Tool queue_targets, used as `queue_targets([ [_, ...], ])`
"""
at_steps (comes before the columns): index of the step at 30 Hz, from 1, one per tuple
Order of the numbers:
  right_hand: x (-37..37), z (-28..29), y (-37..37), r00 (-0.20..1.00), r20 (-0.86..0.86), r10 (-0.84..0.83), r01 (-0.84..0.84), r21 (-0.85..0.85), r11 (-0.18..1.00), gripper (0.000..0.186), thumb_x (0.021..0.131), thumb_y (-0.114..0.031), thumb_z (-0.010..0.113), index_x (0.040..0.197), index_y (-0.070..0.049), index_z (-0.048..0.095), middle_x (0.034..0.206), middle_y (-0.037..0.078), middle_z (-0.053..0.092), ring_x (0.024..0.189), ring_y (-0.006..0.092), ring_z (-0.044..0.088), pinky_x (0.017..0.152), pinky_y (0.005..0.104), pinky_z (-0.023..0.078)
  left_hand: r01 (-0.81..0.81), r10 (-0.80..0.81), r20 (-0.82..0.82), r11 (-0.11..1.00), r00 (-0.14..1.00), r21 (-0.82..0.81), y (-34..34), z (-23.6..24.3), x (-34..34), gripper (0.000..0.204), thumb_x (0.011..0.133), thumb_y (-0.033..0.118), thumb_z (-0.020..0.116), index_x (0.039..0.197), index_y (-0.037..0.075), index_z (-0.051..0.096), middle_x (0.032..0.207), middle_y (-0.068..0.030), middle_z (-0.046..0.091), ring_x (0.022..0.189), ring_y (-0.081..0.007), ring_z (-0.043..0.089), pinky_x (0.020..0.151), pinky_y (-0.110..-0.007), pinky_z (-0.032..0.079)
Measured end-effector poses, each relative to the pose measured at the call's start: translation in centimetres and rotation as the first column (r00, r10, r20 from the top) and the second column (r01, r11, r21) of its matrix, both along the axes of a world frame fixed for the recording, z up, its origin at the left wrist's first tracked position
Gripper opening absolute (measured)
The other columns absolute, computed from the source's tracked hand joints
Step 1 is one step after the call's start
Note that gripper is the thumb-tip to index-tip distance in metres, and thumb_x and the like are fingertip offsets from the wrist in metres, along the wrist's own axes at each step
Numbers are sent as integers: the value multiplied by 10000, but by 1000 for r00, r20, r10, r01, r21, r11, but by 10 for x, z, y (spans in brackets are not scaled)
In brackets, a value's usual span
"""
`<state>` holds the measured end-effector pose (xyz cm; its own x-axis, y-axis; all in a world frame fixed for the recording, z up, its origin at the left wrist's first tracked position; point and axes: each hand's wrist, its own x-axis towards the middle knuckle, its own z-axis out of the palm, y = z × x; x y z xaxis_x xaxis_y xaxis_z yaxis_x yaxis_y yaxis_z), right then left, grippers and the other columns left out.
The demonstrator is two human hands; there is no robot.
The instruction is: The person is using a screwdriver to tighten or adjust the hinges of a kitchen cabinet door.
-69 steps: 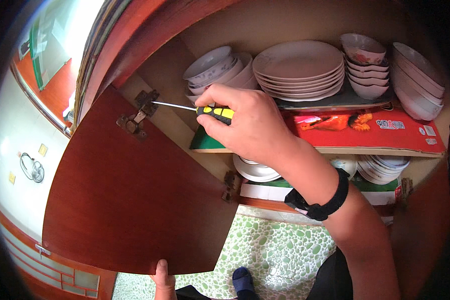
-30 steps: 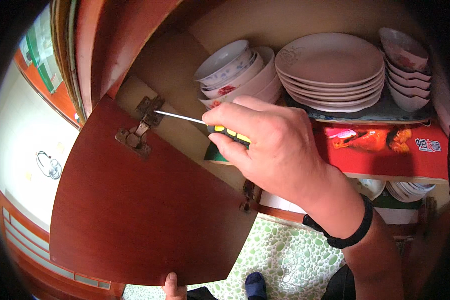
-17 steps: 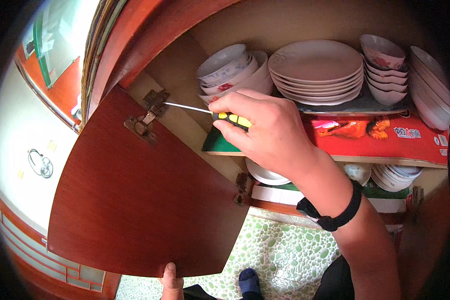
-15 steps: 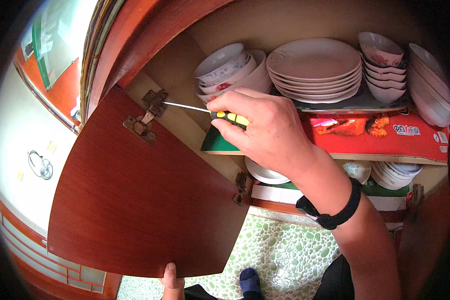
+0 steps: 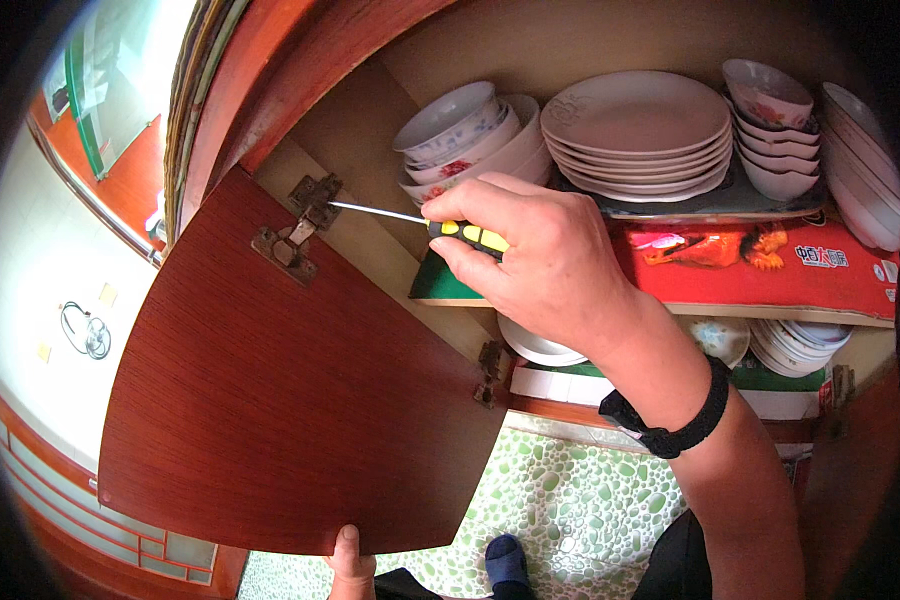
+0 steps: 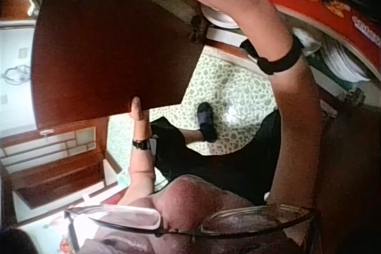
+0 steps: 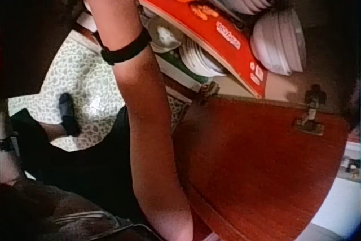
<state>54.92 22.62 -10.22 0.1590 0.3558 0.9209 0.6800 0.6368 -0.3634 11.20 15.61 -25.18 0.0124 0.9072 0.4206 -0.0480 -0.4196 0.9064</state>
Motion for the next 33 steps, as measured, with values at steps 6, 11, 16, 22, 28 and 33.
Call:
queue_targets([
  [6, -2, -1, 0, 1000, -18, 23, -23, -14, 1000, 203, 855, -65, 804, 1037, -58, 714, 974, 132, 755, 867, 323, 757, 733, 375, 597, 19, -19, 10, 999, 1000, 31, -2, 8, 10, 858, 827, 286, 763, 1565, 44, 399, 1511, -168, 538, 1335, -402, 556, 1145, -558, 460],
  [11, -1, -1, 0, 999, -24, 28, -28, 12, 1000, 200, 858, -57, 802, 1038, -57, 714, 975, 134, 757, 870, 319, 759, 736, 373, 597, -4, 4, -9, 1000, 1000, 7, -4, 10, 13, 845, 826, 291, 751, 1556, 39, 408, 1500, -170, 544, 1328, -392, 560, 1141, -550, 462],
  [16, -2, -1, 1, 999, -21, 27, -27, 10, 1000, 203, 857, -56, 802, 1039, -57, 715, 975, 136, 757, 866, 318, 759, 733, 372, 596, -4, 4, -27, 1000, 1000, 8, -5, 15, 18, 850, 819, 304, 749, 1553, 39, 412, 1492, -170, 548, 1323, -393, 561, 1140, -547, 463],
  [22, -1, -1, 1, 1000, -4, 3, -3, 20, 1000, 203, 853, -58, 801, 1037, -67, 716, 960, 127, 753, 844, 323, 752, 715, 374, 592, -14, 14, 0, 1000, 1000, 28, -4, 10, 15, 859, 811, 315, 762, 1552, 51, 416, 1485, -165, 550, 1318, -394, 562, 1139, -553, 463],
  [28, -2, -1, 2, 1000, -6, 14, -14, 32, 999, 202, 853, -62, 800, 1037, -73, 717, 953, 121, 751, 832, 324, 748, 704, 378, 589, -6, 6, -7, 1000, 1000, 1, -6, 15, 18, 868, 802, 309, 767, 1552, 47, 416, 1494, -168, 546, 1320, -400, 564, 1137, -556, 466],
  [33, -1, -1, 1, 1000, -7, 18, -18, 16, 1000, 201, 856, -60, 798, 1040, -70, 718, 952, 125, 750, 830, 325, 747, 707, 378, 589, -27, 26, 16, 1000, 1000, 5, -6, 12, 17, 860, 800, 292, 756, 1550, 44, 417, 1494, -170, 548, 1323, -401, 565, 1135, -562, 470],
])
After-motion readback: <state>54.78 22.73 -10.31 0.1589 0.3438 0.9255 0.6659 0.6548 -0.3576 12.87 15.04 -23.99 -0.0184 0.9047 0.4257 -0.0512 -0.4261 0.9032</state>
